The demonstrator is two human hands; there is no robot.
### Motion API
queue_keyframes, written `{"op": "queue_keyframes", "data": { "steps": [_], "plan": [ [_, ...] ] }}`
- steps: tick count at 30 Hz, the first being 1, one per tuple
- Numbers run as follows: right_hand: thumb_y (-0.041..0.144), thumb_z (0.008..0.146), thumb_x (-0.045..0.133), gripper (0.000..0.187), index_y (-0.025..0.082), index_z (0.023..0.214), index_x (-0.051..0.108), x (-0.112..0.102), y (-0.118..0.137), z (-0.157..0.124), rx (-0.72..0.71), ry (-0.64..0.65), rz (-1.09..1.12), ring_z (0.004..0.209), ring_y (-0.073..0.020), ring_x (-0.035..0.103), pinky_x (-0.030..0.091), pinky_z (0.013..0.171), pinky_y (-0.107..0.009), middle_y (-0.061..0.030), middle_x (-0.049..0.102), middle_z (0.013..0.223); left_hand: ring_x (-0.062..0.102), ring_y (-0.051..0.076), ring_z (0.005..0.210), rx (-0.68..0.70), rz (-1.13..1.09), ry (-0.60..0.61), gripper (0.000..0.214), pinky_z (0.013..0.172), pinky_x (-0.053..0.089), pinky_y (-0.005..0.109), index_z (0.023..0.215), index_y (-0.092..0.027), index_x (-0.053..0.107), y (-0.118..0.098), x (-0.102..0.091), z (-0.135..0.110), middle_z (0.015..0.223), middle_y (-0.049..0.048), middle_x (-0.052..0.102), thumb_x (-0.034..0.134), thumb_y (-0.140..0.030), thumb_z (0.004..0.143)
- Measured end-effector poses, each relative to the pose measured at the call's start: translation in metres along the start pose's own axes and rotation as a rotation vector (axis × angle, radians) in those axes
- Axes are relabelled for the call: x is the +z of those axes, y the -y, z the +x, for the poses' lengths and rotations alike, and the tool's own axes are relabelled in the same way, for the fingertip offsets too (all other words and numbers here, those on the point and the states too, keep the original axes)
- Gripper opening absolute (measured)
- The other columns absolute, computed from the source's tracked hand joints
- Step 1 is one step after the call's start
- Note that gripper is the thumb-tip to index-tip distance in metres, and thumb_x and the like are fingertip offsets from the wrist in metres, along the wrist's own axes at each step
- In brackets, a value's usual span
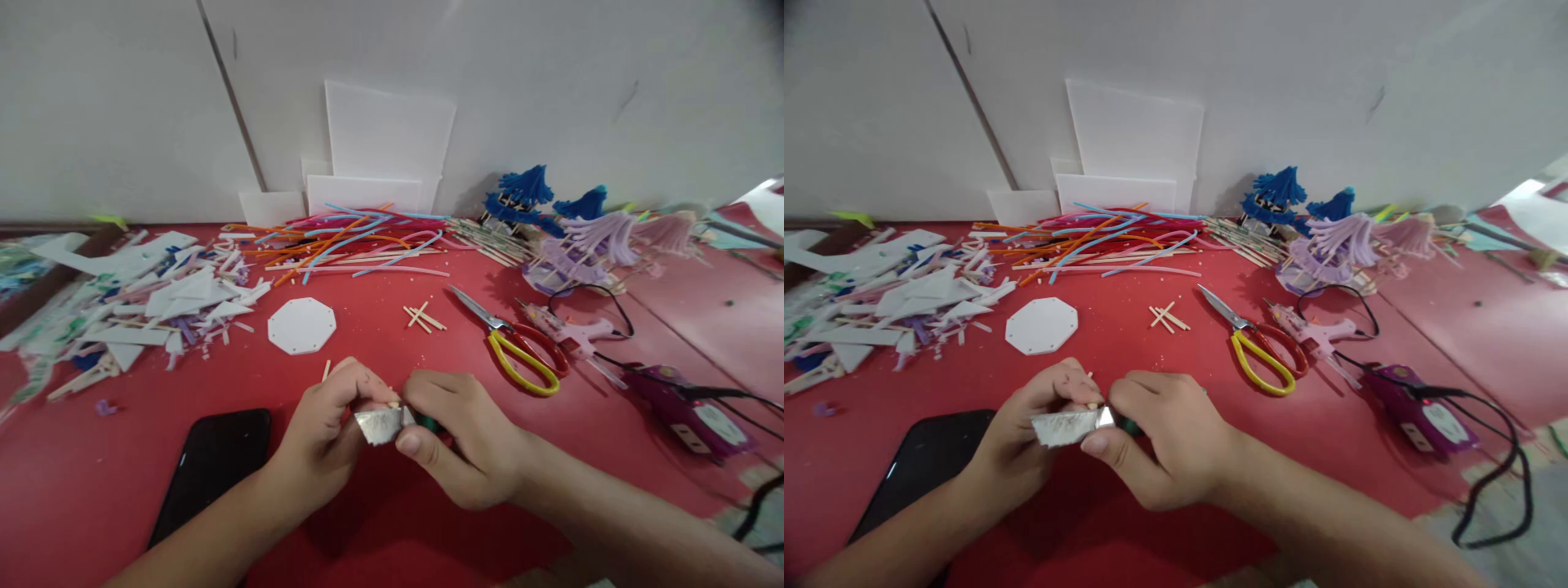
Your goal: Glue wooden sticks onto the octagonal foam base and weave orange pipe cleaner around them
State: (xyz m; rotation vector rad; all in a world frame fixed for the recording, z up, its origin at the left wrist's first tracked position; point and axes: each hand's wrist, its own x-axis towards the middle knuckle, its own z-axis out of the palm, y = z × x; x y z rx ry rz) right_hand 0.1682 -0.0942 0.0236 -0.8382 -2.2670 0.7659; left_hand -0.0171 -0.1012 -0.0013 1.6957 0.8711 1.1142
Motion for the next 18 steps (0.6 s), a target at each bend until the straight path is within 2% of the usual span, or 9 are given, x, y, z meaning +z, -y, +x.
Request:
{"op": "queue_keyframes", "data": {
  "steps": [13, 16, 18],
  "plan": [
    [0.042, 0.090, 0.040, 0.032, 0.019, 0.067, 0.036, 0.002, 0.003, 0.000, 0.006, -0.034, -0.102, 0.052, -0.0093, 0.032, 0.021, 0.050, -0.025, 0.0030, 0.040, 0.061, 0.051, 0.009, 0.068, -0.006, -0.064, 0.030, 0.024, 0.062, 0.040, 0.020, 0.086, -0.027, 0.057, -0.005, -0.002, 0.003, 0.078, -0.0049, 0.056, 0.051, -0.004, 0.084],
    [0.042, 0.090, 0.040, 0.032, 0.019, 0.067, 0.038, -0.002, -0.002, 0.001, 0.023, -0.033, -0.131, 0.052, -0.0091, 0.035, 0.022, 0.049, -0.024, 0.0027, 0.042, 0.061, 0.051, 0.009, 0.067, 0.027, -0.049, 0.034, 0.019, 0.061, 0.040, 0.020, 0.085, -0.025, 0.055, -0.008, -0.004, 0.003, 0.076, -0.0043, 0.056, 0.051, -0.007, 0.086],
    [0.038, 0.091, 0.039, 0.033, 0.019, 0.065, 0.038, -0.010, -0.010, 0.002, 0.075, -0.089, -0.163, 0.049, -0.0085, 0.035, 0.022, 0.048, -0.023, 0.0035, 0.041, 0.057, 0.051, 0.009, 0.065, 0.057, -0.027, 0.045, 0.016, 0.063, 0.041, 0.021, 0.082, -0.024, 0.054, -0.010, -0.004, 0.002, 0.073, -0.0042, 0.055, 0.049, -0.010, 0.088]
  ]
}}
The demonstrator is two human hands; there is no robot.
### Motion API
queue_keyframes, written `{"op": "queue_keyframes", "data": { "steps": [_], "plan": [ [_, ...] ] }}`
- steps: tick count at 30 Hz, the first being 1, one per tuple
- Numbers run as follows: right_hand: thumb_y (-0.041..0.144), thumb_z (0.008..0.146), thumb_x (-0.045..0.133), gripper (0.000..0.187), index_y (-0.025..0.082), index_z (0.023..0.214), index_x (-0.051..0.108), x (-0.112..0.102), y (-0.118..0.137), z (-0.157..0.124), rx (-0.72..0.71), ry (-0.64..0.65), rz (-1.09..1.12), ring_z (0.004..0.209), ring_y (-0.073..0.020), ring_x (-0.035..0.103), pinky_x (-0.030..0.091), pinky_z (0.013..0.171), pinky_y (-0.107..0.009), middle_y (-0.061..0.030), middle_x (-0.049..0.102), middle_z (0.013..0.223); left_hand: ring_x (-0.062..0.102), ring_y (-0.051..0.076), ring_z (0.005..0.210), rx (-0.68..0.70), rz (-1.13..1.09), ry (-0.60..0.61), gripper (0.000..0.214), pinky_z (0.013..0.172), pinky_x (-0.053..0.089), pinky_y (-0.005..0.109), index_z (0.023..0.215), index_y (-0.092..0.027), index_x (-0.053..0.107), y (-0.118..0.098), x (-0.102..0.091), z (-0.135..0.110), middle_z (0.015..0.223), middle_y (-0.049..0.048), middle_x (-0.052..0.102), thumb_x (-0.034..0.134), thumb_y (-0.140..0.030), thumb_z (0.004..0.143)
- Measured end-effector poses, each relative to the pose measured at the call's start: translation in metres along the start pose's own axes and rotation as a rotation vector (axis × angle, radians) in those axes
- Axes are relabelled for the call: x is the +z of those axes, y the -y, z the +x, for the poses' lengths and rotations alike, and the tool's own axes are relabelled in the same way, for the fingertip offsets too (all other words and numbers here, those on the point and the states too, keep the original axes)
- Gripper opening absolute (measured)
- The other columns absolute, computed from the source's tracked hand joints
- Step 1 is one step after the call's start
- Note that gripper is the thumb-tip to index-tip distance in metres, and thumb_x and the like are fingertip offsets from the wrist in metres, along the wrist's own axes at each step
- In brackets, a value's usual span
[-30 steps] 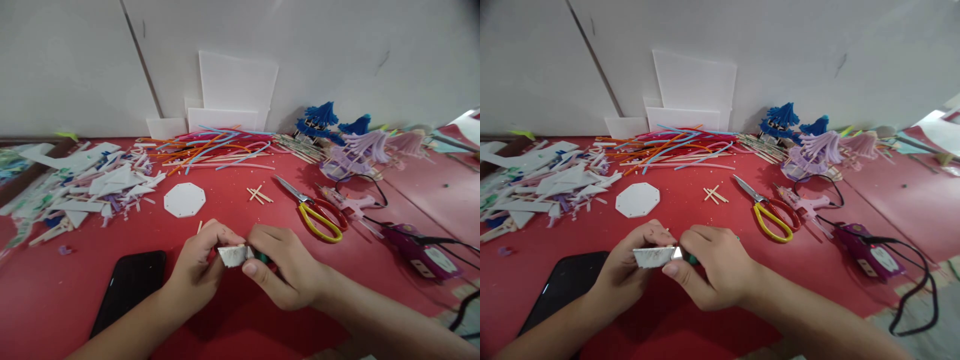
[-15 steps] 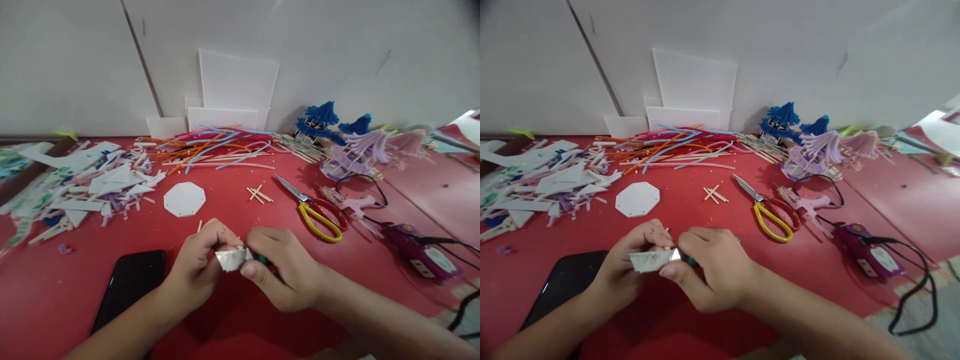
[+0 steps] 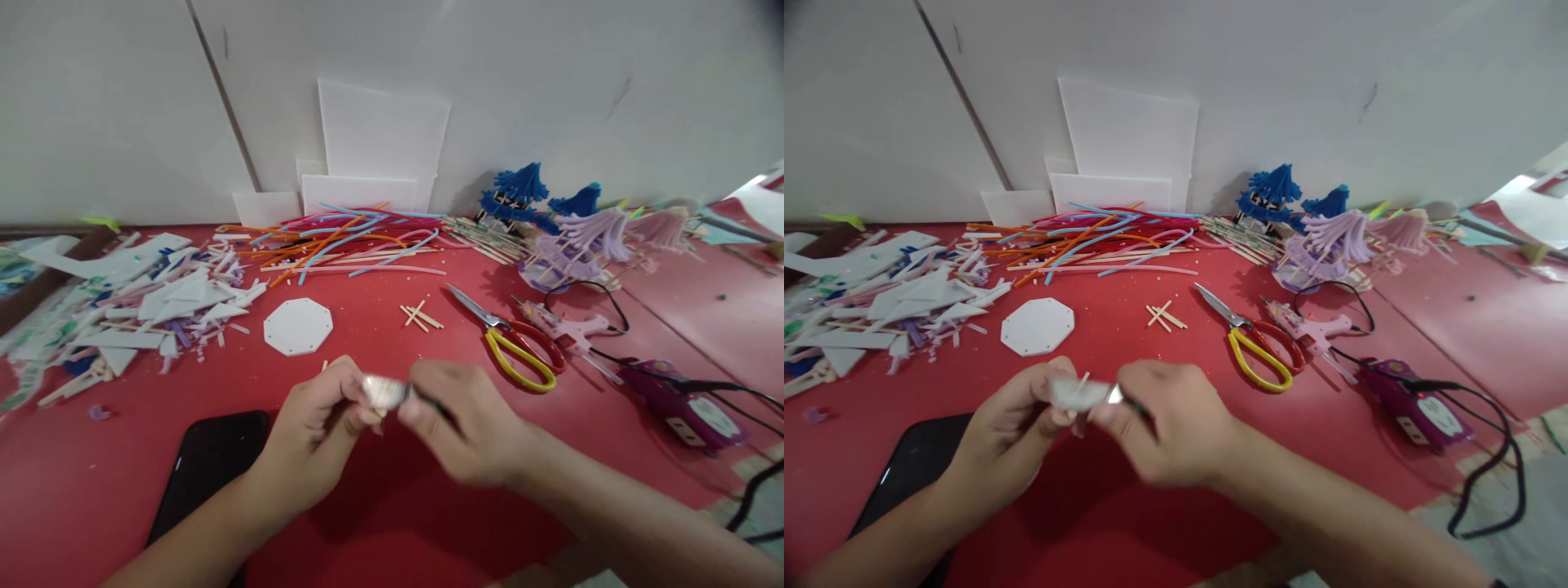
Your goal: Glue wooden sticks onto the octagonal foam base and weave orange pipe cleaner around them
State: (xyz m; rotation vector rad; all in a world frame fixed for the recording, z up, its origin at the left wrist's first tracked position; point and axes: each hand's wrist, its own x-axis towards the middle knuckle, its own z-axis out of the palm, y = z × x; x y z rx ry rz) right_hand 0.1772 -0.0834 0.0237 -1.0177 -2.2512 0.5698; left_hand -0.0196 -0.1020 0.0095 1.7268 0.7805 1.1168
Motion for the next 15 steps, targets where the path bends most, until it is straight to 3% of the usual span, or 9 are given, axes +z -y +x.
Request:
{"op": "queue_keyframes", "data": {
  "steps": [5, 8, 10, 13, 15],
  "plan": [
    [0.035, 0.094, 0.039, 0.033, 0.020, 0.065, 0.039, -0.013, -0.017, 0.003, 0.122, -0.249, -0.058, 0.048, -0.0084, 0.039, 0.027, 0.048, -0.023, 0.0046, 0.041, 0.054, 0.054, 0.008, 0.064, -0.068, 0.079, -0.071, 0.013, 0.065, 0.042, 0.021, 0.083, -0.023, 0.052, 0.000, 0.002, 0.001, 0.070, -0.0044, 0.057, 0.046, -0.016, 0.092],
    [0.039, 0.085, 0.057, 0.022, 0.018, 0.087, 0.053, -0.008, -0.013, 0.001, -0.001, -0.214, -0.019, 0.057, -0.0104, 0.050, 0.037, 0.052, -0.022, 0.0017, 0.054, 0.067, 0.055, 0.010, 0.069, -0.093, 0.152, -0.082, 0.011, 0.066, 0.043, 0.023, 0.083, -0.023, 0.058, 0.003, 0.002, 0.006, 0.074, -0.0020, 0.059, 0.050, -0.019, 0.090],
    [0.031, 0.079, 0.066, 0.026, 0.019, 0.100, 0.055, -0.001, -0.009, 0.000, -0.117, -0.186, 0.034, 0.067, -0.0121, 0.056, 0.044, 0.059, -0.022, -0.0009, 0.060, 0.078, 0.056, 0.013, 0.072, -0.082, 0.173, -0.071, 0.010, 0.068, 0.044, 0.025, 0.080, -0.023, 0.062, 0.004, 0.002, 0.009, 0.076, -0.0004, 0.060, 0.055, -0.020, 0.087],
    [0.012, 0.080, 0.060, 0.026, 0.021, 0.104, 0.057, 0.007, -0.006, -0.002, -0.227, -0.136, 0.163, 0.080, -0.0126, 0.060, 0.048, 0.069, -0.023, -0.0036, 0.063, 0.090, 0.057, 0.013, 0.069, -0.176, 0.081, -0.100, 0.001, 0.064, 0.045, 0.025, 0.081, -0.023, 0.064, 0.006, 0.002, 0.012, 0.073, -0.0011, 0.059, 0.063, -0.024, 0.081],
    [0.005, 0.079, 0.056, 0.028, 0.021, 0.102, 0.058, 0.008, -0.006, -0.002, -0.252, -0.102, 0.232, 0.083, -0.0122, 0.061, 0.050, 0.072, -0.023, -0.0038, 0.064, 0.091, 0.057, 0.013, 0.064, -0.257, -0.030, -0.110, 0.017, 0.060, 0.045, 0.024, 0.093, -0.024, 0.061, 0.007, 0.002, 0.012, 0.069, -0.0033, 0.057, 0.067, -0.027, 0.077]
  ]
}}
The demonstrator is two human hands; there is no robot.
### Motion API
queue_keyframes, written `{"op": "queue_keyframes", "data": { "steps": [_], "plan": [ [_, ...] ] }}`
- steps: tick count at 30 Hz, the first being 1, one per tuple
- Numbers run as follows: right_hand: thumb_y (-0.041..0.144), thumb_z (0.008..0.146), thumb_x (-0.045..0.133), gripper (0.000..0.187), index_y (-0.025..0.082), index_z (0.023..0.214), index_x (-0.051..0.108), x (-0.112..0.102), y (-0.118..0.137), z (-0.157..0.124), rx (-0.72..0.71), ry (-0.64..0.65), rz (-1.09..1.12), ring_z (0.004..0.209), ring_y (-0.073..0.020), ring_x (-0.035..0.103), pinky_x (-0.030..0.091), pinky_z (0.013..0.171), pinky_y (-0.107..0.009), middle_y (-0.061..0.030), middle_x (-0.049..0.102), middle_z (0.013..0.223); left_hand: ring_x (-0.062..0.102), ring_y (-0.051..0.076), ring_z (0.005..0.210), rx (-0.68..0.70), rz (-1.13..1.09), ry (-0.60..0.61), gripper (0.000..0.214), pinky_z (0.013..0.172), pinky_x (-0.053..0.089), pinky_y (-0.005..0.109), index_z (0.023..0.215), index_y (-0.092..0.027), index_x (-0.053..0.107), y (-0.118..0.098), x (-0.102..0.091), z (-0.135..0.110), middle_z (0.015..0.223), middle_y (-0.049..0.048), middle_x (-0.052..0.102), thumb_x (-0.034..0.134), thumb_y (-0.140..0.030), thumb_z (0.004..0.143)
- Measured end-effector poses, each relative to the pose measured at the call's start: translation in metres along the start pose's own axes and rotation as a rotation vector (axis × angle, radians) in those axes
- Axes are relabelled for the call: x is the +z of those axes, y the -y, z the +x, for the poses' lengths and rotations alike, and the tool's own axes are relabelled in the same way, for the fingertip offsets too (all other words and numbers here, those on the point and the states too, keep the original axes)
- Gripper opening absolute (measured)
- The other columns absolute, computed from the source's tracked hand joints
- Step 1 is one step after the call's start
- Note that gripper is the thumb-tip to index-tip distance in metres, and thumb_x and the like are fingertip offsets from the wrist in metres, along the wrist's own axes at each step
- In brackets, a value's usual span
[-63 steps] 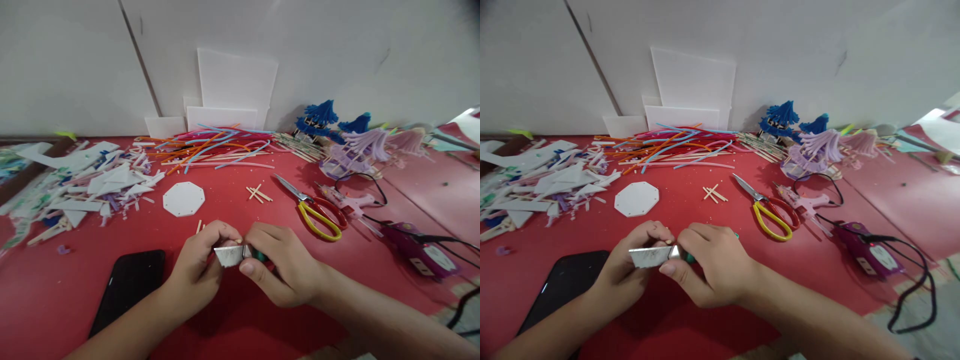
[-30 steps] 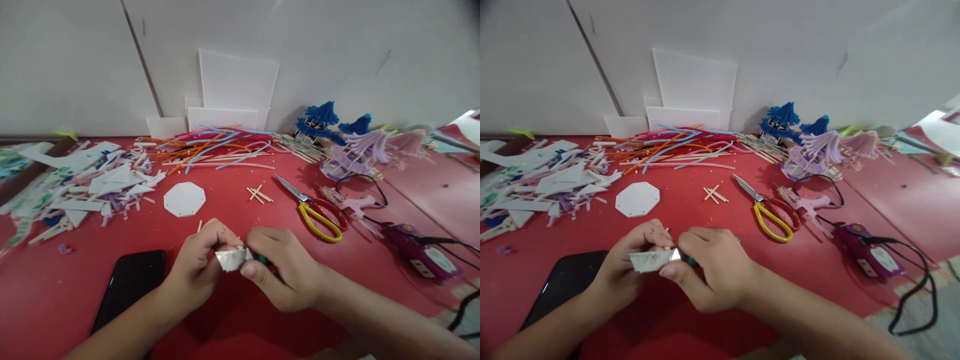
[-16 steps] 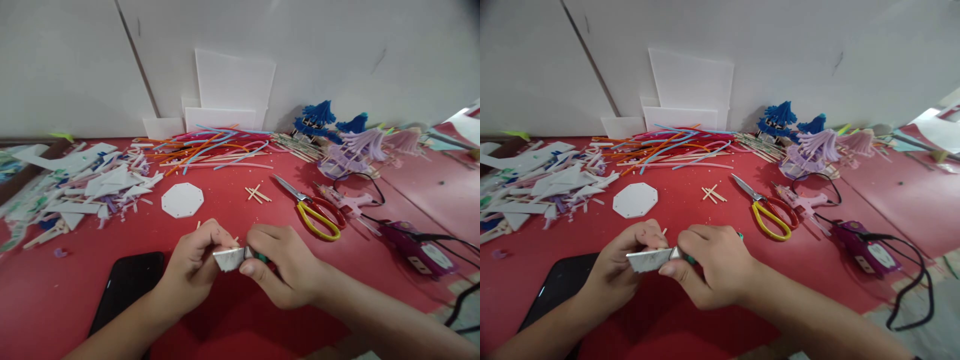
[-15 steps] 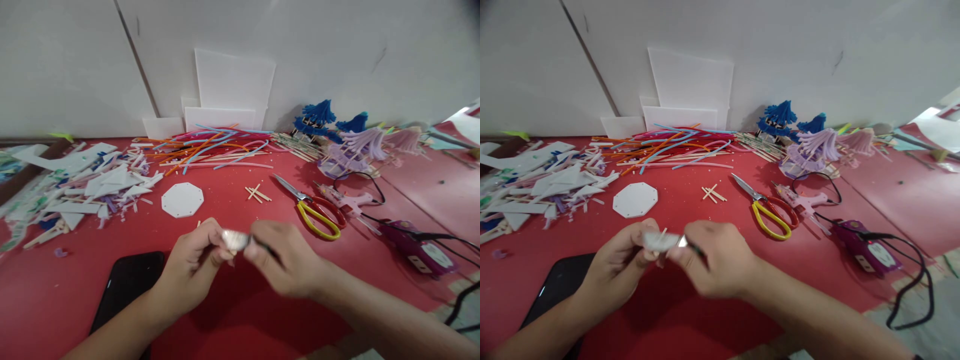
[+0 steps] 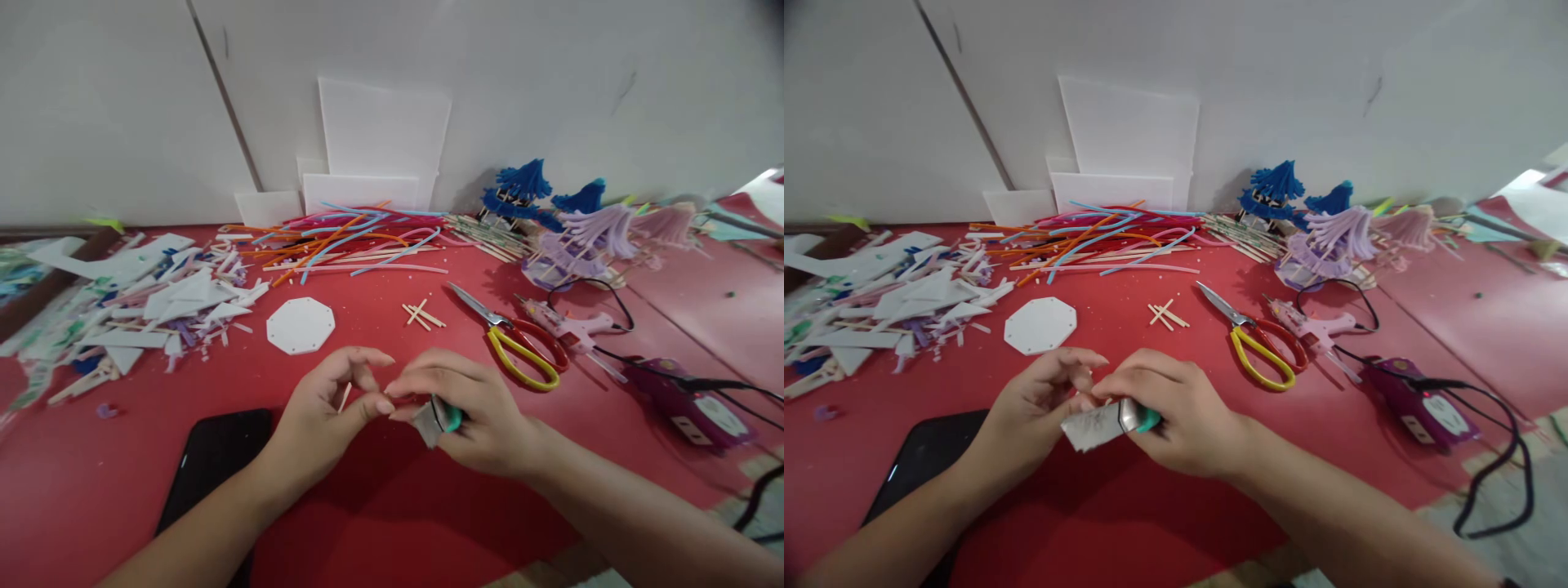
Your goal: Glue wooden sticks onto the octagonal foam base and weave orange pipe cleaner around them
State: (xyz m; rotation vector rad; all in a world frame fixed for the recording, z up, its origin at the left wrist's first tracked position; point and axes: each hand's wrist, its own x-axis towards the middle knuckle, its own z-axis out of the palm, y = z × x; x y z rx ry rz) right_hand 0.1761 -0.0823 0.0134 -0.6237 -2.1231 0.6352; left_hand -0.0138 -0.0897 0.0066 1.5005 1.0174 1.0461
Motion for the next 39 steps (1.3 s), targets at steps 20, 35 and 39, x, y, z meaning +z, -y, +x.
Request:
{"op": "queue_keyframes", "data": {
  "steps": [20, 35, 39],
  "plan": [
    [0.006, 0.075, 0.054, 0.028, 0.023, 0.096, 0.060, -0.007, -0.018, -0.003, 0.161, -0.231, -0.403, 0.084, -0.0175, 0.068, 0.054, 0.078, -0.029, -0.0029, 0.072, 0.092, 0.048, 0.022, 0.079, 0.176, 1.108, 0.086, 0.012, 0.073, 0.043, 0.040, 0.082, -0.017, 0.055, 0.008, 0.009, -0.008, 0.095, 0.0090, 0.056, 0.045, -0.015, 0.088],
    [0.005, 0.075, 0.056, 0.030, 0.023, 0.098, 0.059, -0.005, -0.021, -0.004, 0.163, -0.217, -0.424, 0.083, -0.0168, 0.067, 0.052, 0.074, -0.026, -0.0020, 0.071, 0.091, 0.046, 0.022, 0.076, 0.182, 1.143, 0.111, 0.009, 0.071, 0.042, 0.039, 0.082, -0.016, 0.055, 0.013, 0.013, -0.010, 0.089, 0.0082, 0.058, 0.049, -0.014, 0.088],
    [0.008, 0.076, 0.057, 0.023, 0.023, 0.092, 0.058, -0.005, -0.018, -0.003, 0.172, -0.218, -0.401, 0.079, -0.0159, 0.067, 0.051, 0.072, -0.026, -0.0012, 0.071, 0.085, 0.049, 0.020, 0.074, 0.220, 0.883, 0.047, 0.013, 0.072, 0.042, 0.038, 0.081, -0.018, 0.050, 0.009, 0.011, -0.007, 0.081, 0.0051, 0.058, 0.044, -0.009, 0.088]
  ]
}}
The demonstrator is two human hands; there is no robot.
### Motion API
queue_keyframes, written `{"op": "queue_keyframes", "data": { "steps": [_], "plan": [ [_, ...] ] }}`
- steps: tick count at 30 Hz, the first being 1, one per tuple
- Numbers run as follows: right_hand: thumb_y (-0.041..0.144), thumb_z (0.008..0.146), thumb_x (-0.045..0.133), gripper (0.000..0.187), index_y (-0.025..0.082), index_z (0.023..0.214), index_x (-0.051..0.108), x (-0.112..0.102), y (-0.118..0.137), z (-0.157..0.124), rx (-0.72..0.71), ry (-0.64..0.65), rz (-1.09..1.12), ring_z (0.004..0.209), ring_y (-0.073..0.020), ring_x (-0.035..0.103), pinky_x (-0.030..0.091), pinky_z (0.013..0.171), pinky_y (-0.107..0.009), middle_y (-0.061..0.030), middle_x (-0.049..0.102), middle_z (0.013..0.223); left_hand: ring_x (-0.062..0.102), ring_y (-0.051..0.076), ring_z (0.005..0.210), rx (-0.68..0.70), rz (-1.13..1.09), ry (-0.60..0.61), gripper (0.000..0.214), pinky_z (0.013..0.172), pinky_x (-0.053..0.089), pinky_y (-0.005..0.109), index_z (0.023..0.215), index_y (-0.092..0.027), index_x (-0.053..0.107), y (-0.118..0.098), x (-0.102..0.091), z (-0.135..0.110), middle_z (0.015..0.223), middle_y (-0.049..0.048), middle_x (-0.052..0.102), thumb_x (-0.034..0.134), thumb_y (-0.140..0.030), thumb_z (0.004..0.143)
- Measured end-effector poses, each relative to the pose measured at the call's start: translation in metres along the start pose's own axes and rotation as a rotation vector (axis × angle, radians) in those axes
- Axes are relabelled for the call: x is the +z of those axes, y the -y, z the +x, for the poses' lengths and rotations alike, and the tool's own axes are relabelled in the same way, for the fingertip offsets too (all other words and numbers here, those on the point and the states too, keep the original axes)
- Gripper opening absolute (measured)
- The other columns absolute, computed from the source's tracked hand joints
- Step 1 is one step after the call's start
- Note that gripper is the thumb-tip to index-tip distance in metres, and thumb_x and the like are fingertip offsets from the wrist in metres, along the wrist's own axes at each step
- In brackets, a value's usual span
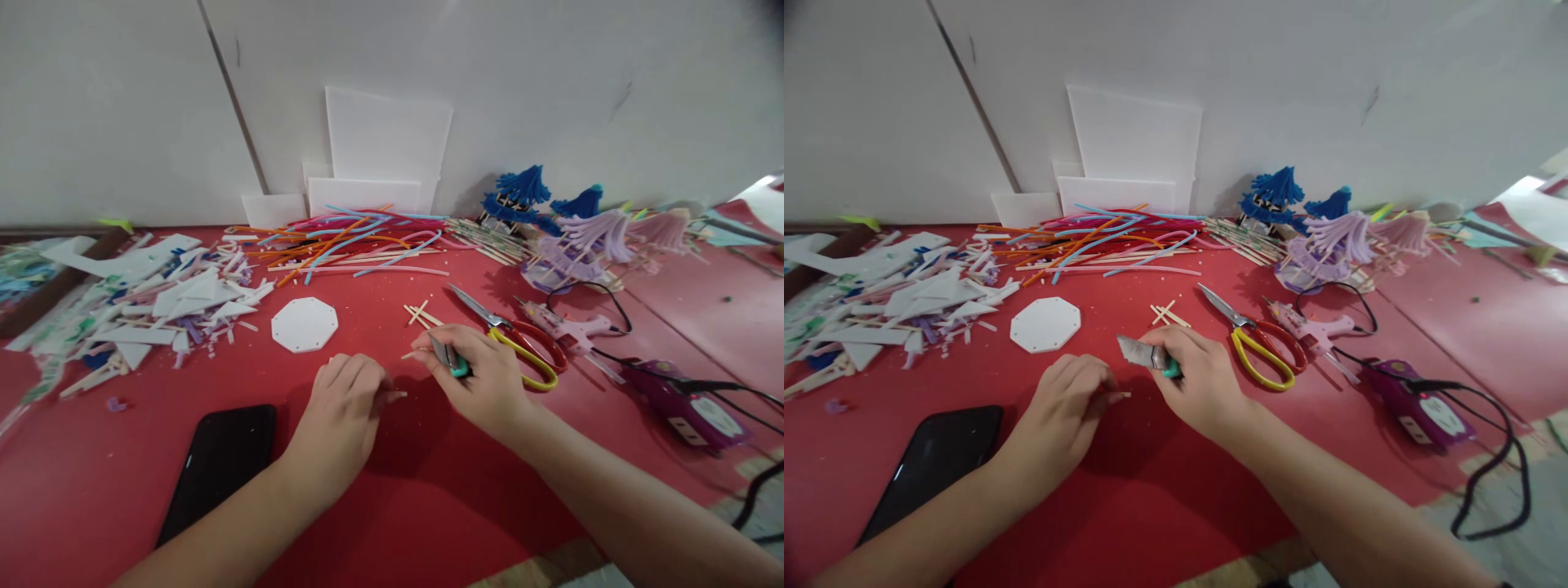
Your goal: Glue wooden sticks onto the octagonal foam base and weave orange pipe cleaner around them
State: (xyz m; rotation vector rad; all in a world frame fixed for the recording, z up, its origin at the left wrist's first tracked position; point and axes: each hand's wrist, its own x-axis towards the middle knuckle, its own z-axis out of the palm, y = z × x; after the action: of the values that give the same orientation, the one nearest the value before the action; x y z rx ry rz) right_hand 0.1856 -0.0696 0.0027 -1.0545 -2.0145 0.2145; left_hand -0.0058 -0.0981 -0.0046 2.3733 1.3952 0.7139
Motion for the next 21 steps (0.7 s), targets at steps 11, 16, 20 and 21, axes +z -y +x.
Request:
{"op": "queue_keyframes", "data": {
  "steps": [11, 16, 20, 21],
  "plan": [
    [0.008, 0.077, 0.053, 0.015, 0.020, 0.085, 0.059, 0.0007, 0.0090, 0.0012, -0.152, 0.170, 0.186, 0.068, -0.0112, 0.062, 0.047, 0.063, -0.021, -0.0009, 0.067, 0.076, 0.058, 0.015, 0.081, -0.052, -0.562, -0.207, 0.015, 0.074, 0.047, 0.027, 0.083, -0.022, 0.058, 0.0016, -0.0023, 0.0056, 0.085, 0.0024, 0.059, 0.049, -0.011, 0.086],
    [0.008, 0.076, 0.049, 0.019, 0.018, 0.088, 0.060, 0.0033, 0.0069, 0.0004, -0.166, 0.256, 0.206, 0.070, -0.0120, 0.063, 0.047, 0.064, -0.021, -0.0030, 0.069, 0.079, 0.062, 0.015, 0.080, -0.131, -0.527, -0.135, 0.026, 0.074, 0.049, 0.028, 0.091, -0.023, 0.056, 0.0051, 0.0007, 0.0029, 0.087, 0.0004, 0.064, 0.051, -0.003, 0.075],
    [0.010, 0.077, 0.050, 0.020, 0.019, 0.089, 0.062, 0.0020, 0.0059, 0.0002, -0.055, 0.402, 0.104, 0.075, -0.0144, 0.065, 0.047, 0.066, -0.023, -0.0040, 0.071, 0.084, 0.064, 0.015, 0.083, -0.127, -0.419, -0.068, 0.039, 0.074, 0.051, 0.028, 0.098, -0.023, 0.053, 0.0053, -0.0030, 0.0013, 0.093, 0.0007, 0.067, 0.049, 0.002, 0.069],
    [0.010, 0.076, 0.052, 0.019, 0.019, 0.090, 0.062, 0.0016, 0.0060, 0.0002, -0.027, 0.428, 0.085, 0.076, -0.0148, 0.065, 0.046, 0.066, -0.023, -0.0039, 0.071, 0.085, 0.064, 0.015, 0.082, -0.114, -0.403, -0.053, 0.039, 0.073, 0.051, 0.027, 0.098, -0.024, 0.053, 0.0050, -0.0040, 0.0013, 0.093, 0.0005, 0.067, 0.048, 0.002, 0.068]
  ]
}}
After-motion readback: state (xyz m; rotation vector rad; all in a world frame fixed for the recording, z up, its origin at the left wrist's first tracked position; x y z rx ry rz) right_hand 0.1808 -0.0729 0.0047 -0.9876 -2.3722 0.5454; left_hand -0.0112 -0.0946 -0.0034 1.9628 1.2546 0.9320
